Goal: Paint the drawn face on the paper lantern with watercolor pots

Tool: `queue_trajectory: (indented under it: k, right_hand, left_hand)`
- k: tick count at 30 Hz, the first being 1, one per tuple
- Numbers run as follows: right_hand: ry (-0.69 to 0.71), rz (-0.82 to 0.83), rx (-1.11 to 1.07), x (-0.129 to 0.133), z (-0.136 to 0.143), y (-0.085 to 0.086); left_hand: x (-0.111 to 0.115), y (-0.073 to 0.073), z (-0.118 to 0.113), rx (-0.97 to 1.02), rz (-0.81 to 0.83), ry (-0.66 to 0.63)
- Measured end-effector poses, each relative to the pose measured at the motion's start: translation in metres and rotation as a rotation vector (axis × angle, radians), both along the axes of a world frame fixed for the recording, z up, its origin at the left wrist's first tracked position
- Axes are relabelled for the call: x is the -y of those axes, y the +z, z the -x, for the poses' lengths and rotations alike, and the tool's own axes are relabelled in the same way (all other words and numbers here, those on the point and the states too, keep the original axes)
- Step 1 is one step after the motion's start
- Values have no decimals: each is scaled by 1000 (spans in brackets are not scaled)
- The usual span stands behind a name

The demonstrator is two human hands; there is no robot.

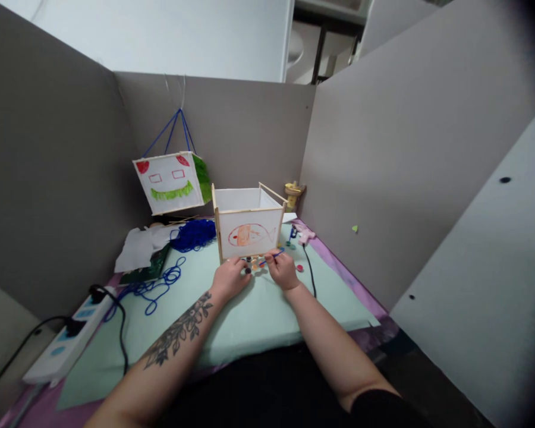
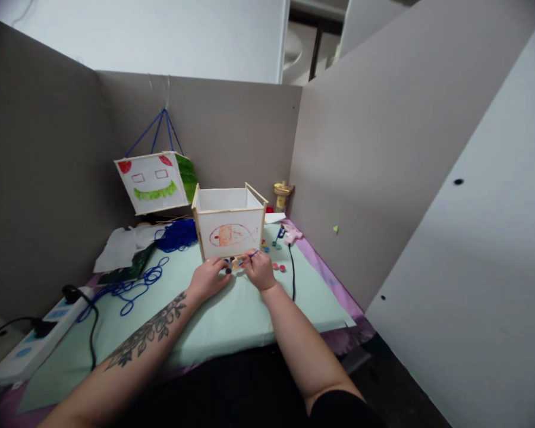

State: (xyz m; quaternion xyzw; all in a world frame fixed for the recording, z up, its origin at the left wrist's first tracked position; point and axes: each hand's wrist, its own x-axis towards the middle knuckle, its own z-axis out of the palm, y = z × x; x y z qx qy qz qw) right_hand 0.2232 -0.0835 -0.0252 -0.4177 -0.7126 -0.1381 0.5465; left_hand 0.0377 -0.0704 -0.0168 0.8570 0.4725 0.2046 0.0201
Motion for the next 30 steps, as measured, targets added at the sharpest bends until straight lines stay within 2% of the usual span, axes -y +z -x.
queue_trajectory:
  k: [8,17,21,26,30]
  right_hand:
    - [41,2,129,1,5,2]
    - [-5,4,86,-1,4,0]
    - [-13,95,-72,-2,2,0]
    - [-38,352,-437,-6,-1,-1]
    - [49,468,-677,-12,-3,-3]
  left_hand:
    - [0,-1,0,-99,-75,-57]
    - [-2,-4,0,-127,-166,-90]
    - [-3,-5,0,-101,-219,-105]
    - [-5,-8,0,-44,-361,-80]
    - [-6,-9,1,9,-434,-85]
